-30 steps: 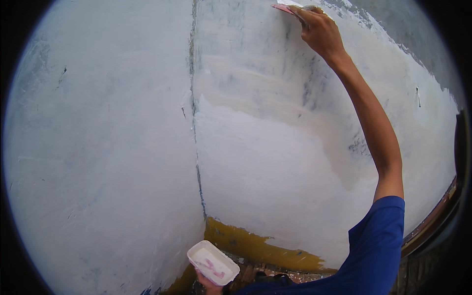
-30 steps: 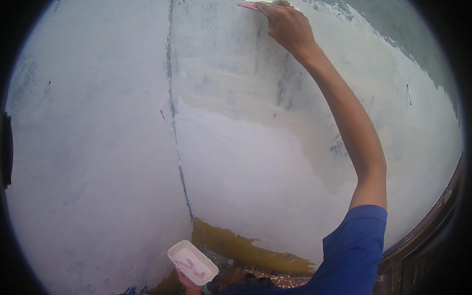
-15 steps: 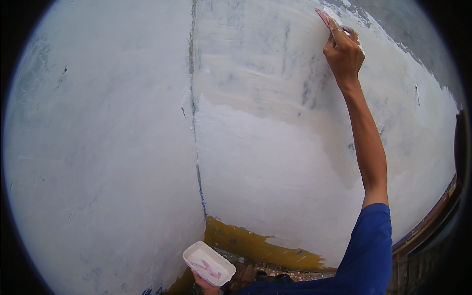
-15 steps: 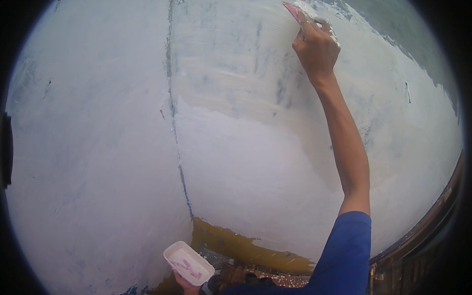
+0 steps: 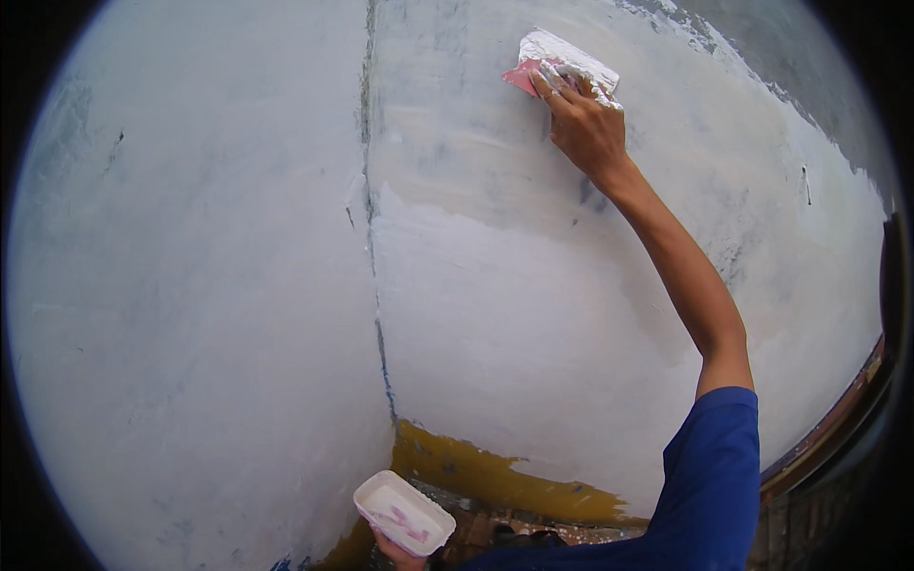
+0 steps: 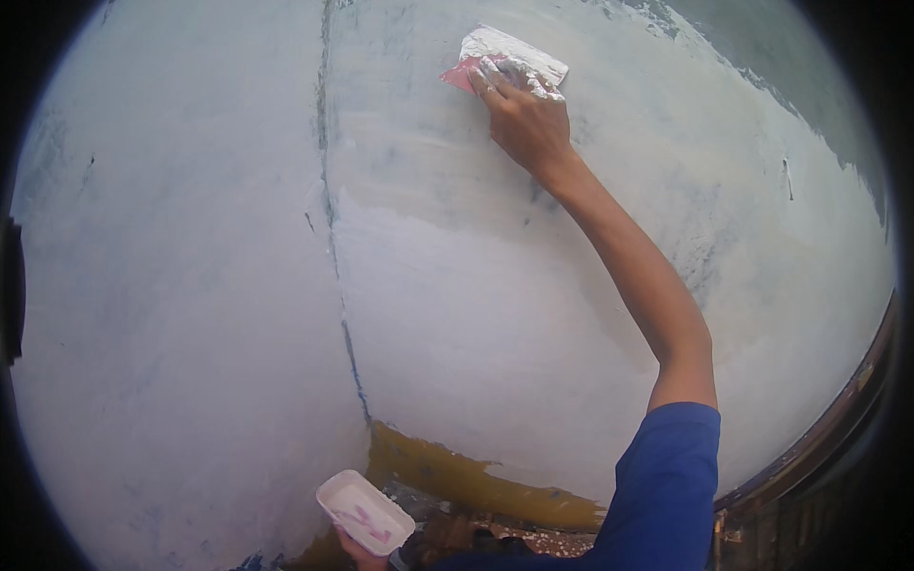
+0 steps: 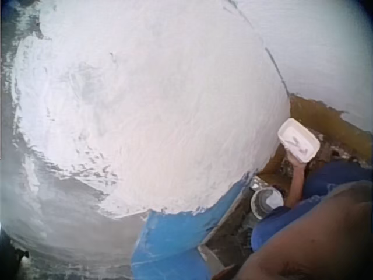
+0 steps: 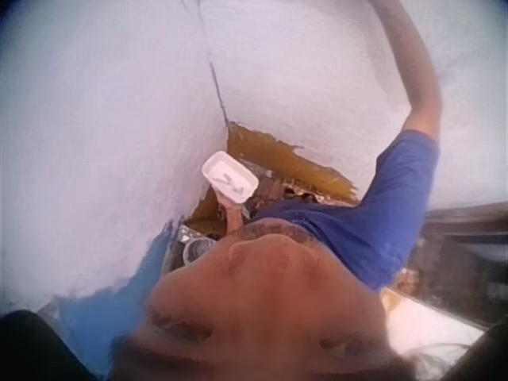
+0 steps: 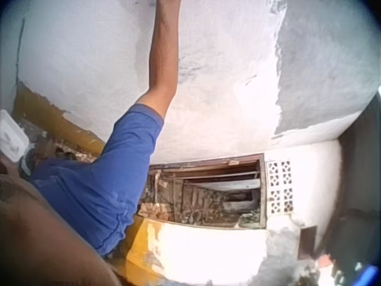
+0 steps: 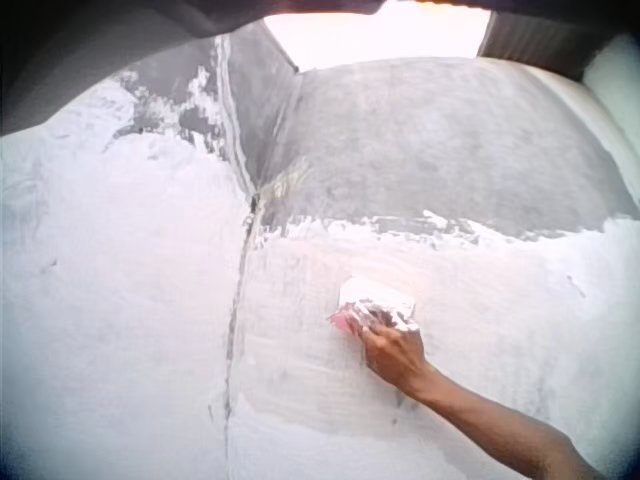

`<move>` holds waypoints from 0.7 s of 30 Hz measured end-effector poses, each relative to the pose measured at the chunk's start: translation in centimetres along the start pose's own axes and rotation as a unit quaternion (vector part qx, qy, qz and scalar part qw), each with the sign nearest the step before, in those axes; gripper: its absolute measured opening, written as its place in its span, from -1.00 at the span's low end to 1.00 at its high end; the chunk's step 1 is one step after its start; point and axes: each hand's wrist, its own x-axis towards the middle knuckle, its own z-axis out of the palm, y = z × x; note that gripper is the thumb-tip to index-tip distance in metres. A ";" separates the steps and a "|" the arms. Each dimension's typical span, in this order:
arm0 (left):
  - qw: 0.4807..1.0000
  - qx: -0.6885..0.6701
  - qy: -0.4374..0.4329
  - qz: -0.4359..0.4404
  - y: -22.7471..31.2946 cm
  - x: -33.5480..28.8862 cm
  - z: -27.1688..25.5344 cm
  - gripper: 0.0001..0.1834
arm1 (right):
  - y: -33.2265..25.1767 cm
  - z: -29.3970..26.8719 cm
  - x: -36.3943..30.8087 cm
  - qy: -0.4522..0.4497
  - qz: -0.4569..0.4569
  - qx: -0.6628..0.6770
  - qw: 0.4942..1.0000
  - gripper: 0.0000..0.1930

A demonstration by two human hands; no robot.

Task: The person applies white plaster to a wall using a pink putty knife, scraping the material from a small white tray and smoothing it onto the surface.

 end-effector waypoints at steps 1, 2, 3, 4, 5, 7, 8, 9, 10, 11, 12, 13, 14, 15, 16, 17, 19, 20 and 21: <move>1.000 0.022 -0.002 0.015 0.1 -0.2 0.6 -0.24 | -0.3 0.8 -1.6 -0.004 -0.043 -0.013 0.999 -0.44; 1.000 0.022 0.000 0.019 0.4 -0.3 0.5 -0.24 | -1.7 0.4 -2.6 -0.004 -0.070 -0.005 0.998 -0.45; 0.999 -0.023 0.032 0.011 0.6 -0.4 0.3 -0.25 | -3.0 -0.1 -3.7 -0.032 -0.057 0.015 0.998 -0.46; 0.996 -0.068 0.062 -0.003 0.7 -0.5 0.2 -0.25 | -4.0 -1.1 -4.7 -0.063 -0.046 0.031 0.996 -0.46; 0.996 -0.068 0.064 -0.002 1.0 -0.6 0.3 -0.25 | -4.7 -2.2 -5.0 -0.064 -0.045 0.033 0.996 -0.46; 0.998 -0.049 0.048 0.008 1.4 -0.9 0.5 -0.25 | -5.1 -4.6 -4.2 -0.100 0.002 0.141 0.985 -0.47; 0.998 -0.052 0.045 0.006 1.2 -0.7 0.7 -0.25 | -3.6 -5.6 -2.7 -0.025 0.001 0.170 0.985 -0.50; 0.998 -0.058 0.029 0.005 1.0 -0.6 0.9 -0.25 | -1.5 -5.7 -1.3 -0.005 0.005 0.166 0.986 -0.52; 0.998 -0.064 0.013 0.005 1.0 -0.6 1.0 -0.25 | 0.3 -6.0 0.6 0.052 0.004 0.133 0.990 -0.53; 0.998 -0.064 0.011 0.002 1.0 -0.6 1.4 -0.25 | 2.5 -5.8 2.7 0.095 0.005 0.118 0.988 -0.55; 0.999 -0.046 -0.012 -0.007 1.0 -0.5 2.0 -0.25 | 4.9 -5.3 4.4 0.110 0.027 0.084 0.990 -0.59; 0.999 -0.026 -0.030 -0.008 1.2 -0.6 2.3 -0.25 | 6.1 -4.4 5.9 0.107 0.056 0.067 0.990 -0.61; 0.999 -0.025 -0.028 -0.007 1.2 -0.7 2.2 -0.25 | 6.2 -4.1 6.2 0.107 0.058 0.068 0.990 -0.61; 1.000 -0.020 -0.006 -0.018 1.0 -0.6 2.1 -0.24 | 6.3 -3.9 6.4 0.076 0.080 0.027 0.993 -0.60; 0.999 -0.014 0.019 -0.028 1.0 -0.7 1.9 -0.24 | 6.0 -3.5 6.2 0.043 0.104 -0.012 0.994 -0.59; 0.999 -0.013 0.020 -0.027 0.8 -0.5 1.6 -0.24 | 5.0 -3.2 5.0 0.039 0.071 -0.039 0.996 -0.56; 0.999 -0.041 0.004 -0.035 0.5 -0.4 1.0 -0.23 | 1.8 -2.6 0.9 0.014 0.020 0.005 1.000 -0.51; 0.998 -0.042 0.004 -0.036 0.3 -0.5 1.3 -0.23 | 0.1 -2.5 -1.3 -0.009 -0.003 0.022 1.000 -0.47; 0.999 -0.031 0.000 -0.042 0.0 -0.5 1.9 -0.23 | -1.2 -2.6 -3.8 -0.009 -0.040 0.036 0.999 -0.47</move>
